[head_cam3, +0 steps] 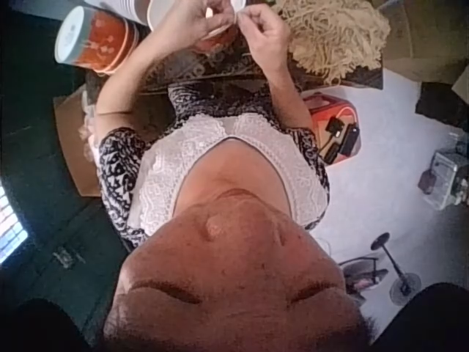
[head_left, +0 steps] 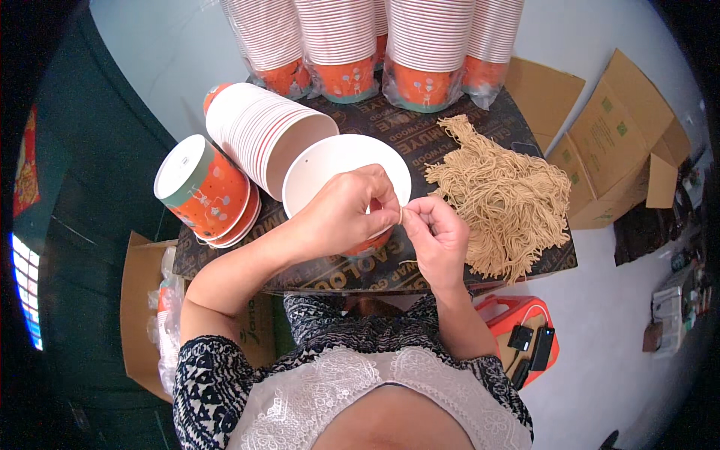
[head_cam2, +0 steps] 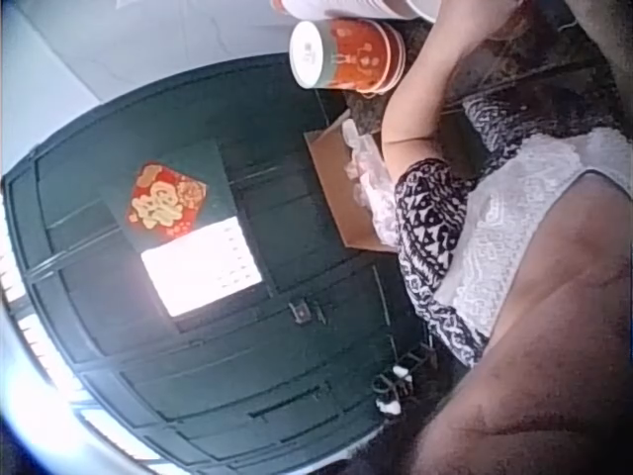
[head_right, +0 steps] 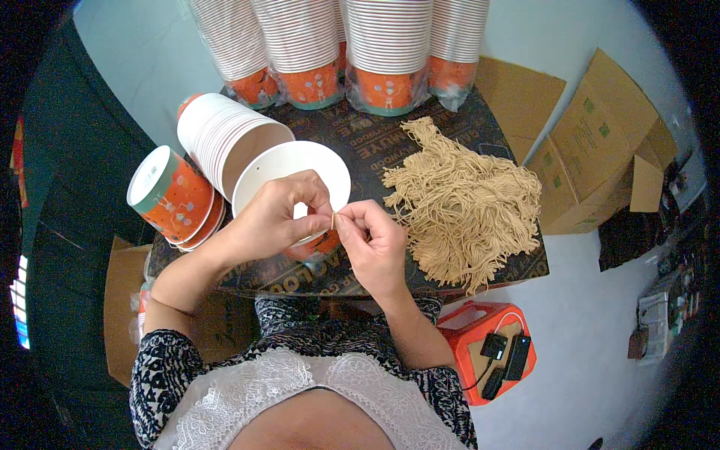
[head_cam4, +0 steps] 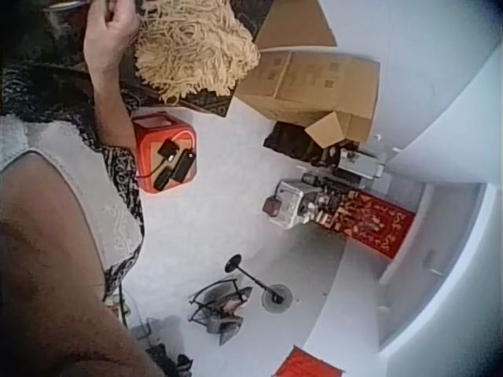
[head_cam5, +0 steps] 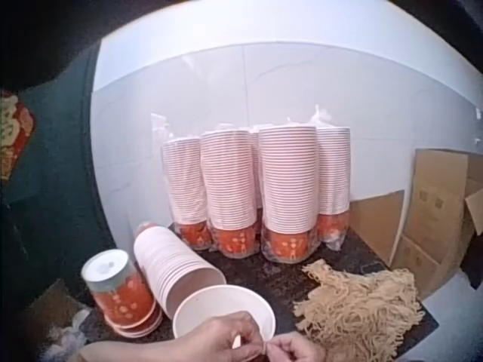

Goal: Attaching rubber bands to the rims of paper cups for packaging.

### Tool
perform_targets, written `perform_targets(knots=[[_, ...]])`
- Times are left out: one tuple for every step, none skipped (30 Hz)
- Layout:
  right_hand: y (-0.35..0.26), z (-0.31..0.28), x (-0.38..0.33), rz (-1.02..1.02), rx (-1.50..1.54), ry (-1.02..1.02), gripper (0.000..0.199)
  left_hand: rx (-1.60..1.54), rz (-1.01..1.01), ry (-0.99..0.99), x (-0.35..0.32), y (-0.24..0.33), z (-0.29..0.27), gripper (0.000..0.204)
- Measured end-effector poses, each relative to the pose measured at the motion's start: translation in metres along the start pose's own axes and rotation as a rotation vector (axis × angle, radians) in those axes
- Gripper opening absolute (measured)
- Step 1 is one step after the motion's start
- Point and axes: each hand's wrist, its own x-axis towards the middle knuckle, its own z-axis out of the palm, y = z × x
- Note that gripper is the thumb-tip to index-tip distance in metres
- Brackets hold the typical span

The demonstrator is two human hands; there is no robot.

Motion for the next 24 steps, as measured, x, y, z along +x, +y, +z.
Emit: perform_targets(knots=[[0.0, 0.0, 0.0, 0.0, 0.0, -0.001, 0.004, -0.022, 0.032, 0.023, 0.0, -0.002, 0.001, 0.008], [0.0, 0.0, 0.0, 0.001, 0.012, -0.003, 0.005, -0.044, 0.064, 0.045, 0.0, -0.003, 0.002, 0.007], [0.001, 0.0, 0.001, 0.004, 0.022, -0.005, 0.006, -0.044, 0.065, 0.044, 0.0, -0.002, 0.002, 0.007], [0.0, 0.001, 0.001, 0.004, 0.022, -0.003, 0.006, -0.085, 0.02, 0.026, 0.0, 0.0, 0.001, 0.007], [-0.003, 0.001, 0.001, 0.028, 0.026, -0.011, 0.008, -0.126, -0.024, 0.008, 0.0, 0.001, 0.0, 0.008], [-0.004, 0.002, 0.002, 0.05, 0.032, -0.021, 0.01, -0.126, -0.025, 0.009, 0.0, 0.0, 0.0, 0.008], [-0.003, 0.0, 0.003, 0.05, 0.033, -0.022, 0.01, -0.12, -0.011, -0.009, 0.0, -0.003, -0.001, 0.009], [-0.001, -0.002, 0.004, 0.073, 0.046, -0.061, 0.012, -0.114, 0.003, -0.027, 0.0, -0.004, -0.003, 0.01], [0.002, -0.005, 0.004, 0.096, 0.057, -0.098, 0.014, -0.114, 0.003, -0.029, 0.001, -0.004, -0.004, 0.01], [0.003, -0.006, 0.006, 0.096, 0.058, -0.097, 0.014, -0.161, -0.051, -0.075, 0.002, -0.004, -0.006, 0.011], [0.004, -0.006, 0.007, 0.108, 0.101, -0.119, 0.015, -0.209, -0.106, -0.122, 0.004, -0.004, -0.007, 0.012], [0.005, -0.007, 0.007, 0.12, 0.144, -0.141, 0.016, -0.208, -0.106, -0.124, 0.005, -0.005, -0.008, 0.012], [0.005, -0.007, 0.008, 0.12, 0.145, -0.139, 0.016, -0.229, -0.127, -0.145, 0.007, -0.007, -0.008, 0.013], [0.005, -0.006, 0.008, 0.125, 0.172, -0.134, 0.015, -0.25, -0.147, -0.167, 0.008, -0.008, -0.008, 0.014], [0.005, -0.005, 0.008, 0.13, 0.201, -0.132, 0.014, -0.249, -0.15, -0.167, 0.008, -0.008, -0.009, 0.014], [0.003, -0.006, 0.007, 0.131, 0.204, -0.132, 0.014, -0.264, -0.164, -0.168, 0.008, -0.008, -0.009, 0.014], [0.0, -0.009, 0.006, 0.143, 0.091, -0.124, 0.013, -0.28, -0.179, -0.168, 0.008, -0.007, -0.01, 0.014], [-0.004, -0.011, 0.004, 0.155, -0.021, -0.116, 0.012, -0.279, -0.182, -0.168, 0.007, -0.008, -0.01, 0.014], [-0.009, -0.014, 0.003, 0.156, -0.018, -0.117, 0.012, -0.323, -0.208, -0.17, 0.007, -0.008, -0.011, 0.012], [-0.016, -0.017, 0.002, 0.147, -0.031, -0.151, 0.01, -0.367, -0.234, -0.172, 0.006, -0.008, -0.012, 0.009], [-0.019, -0.019, -0.001, 0.138, -0.045, -0.181, 0.009, -0.367, -0.234, -0.176, 0.006, -0.009, -0.011, 0.009], [-0.013, -0.02, -0.004, 0.114, -0.023, -0.167, 0.006, -0.4, -0.238, -0.176, 0.005, -0.01, -0.01, 0.007], [-0.013, -0.02, -0.006, 0.115, -0.023, -0.164, 0.006, -0.434, -0.241, -0.175, 0.005, -0.011, -0.01, 0.004], [-0.014, -0.02, -0.006, 0.049, -0.061, -0.142, 0.005, -0.434, -0.242, -0.177, 0.005, -0.011, -0.01, 0.004]])
